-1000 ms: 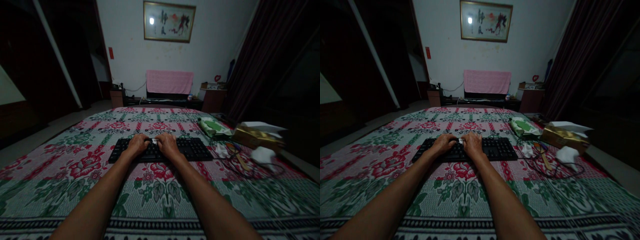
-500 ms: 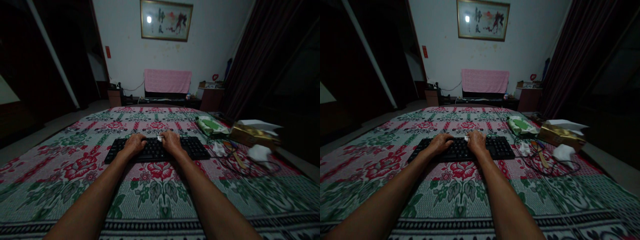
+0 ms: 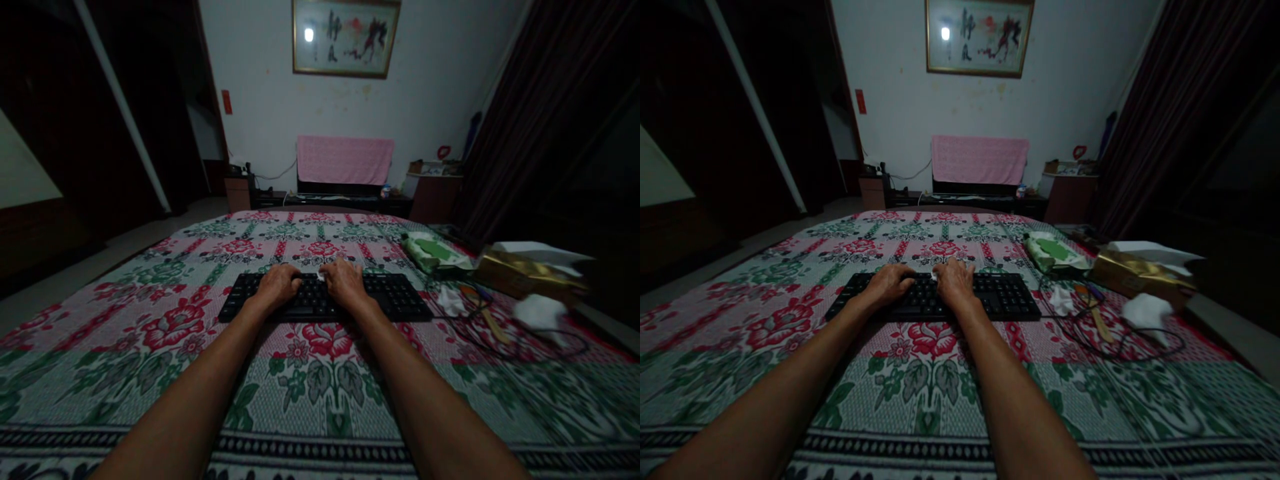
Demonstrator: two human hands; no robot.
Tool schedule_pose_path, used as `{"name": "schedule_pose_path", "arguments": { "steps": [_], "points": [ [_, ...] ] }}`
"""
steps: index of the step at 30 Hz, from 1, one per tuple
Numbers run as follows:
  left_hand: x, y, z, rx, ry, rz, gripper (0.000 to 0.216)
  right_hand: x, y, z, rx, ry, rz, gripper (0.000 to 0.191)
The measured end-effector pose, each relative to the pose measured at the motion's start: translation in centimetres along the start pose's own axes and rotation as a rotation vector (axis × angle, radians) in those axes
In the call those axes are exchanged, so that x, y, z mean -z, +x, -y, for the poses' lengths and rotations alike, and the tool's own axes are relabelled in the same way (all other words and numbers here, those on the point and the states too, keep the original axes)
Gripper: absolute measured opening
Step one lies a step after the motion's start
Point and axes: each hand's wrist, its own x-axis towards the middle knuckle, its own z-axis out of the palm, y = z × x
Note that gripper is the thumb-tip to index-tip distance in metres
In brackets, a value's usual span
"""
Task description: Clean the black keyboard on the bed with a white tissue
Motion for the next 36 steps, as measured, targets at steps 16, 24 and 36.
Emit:
{"name": "schedule_pose_path", "arguments": {
  "steps": [16, 24, 36],
  "points": [
    [0.2, -0.1, -0.2, -0.004, -0.004, 0.012, 0.033, -0.5, -0.2, 1.2, 0.028, 0.004, -0.029, 0.030],
    [0.0, 0.1, 0.0, 0.007, -0.002, 0.006, 0.034, 0.3, 0.6, -1.3, -0.140, 0.164, -0.132, 0.032],
    [0.3, -0.3, -0.5, -0.001, 0.024, -0.005, 0.036, -0.3, 0.6, -1.4, -0.046, 0.106, -0.089, 0.029]
  ]
}}
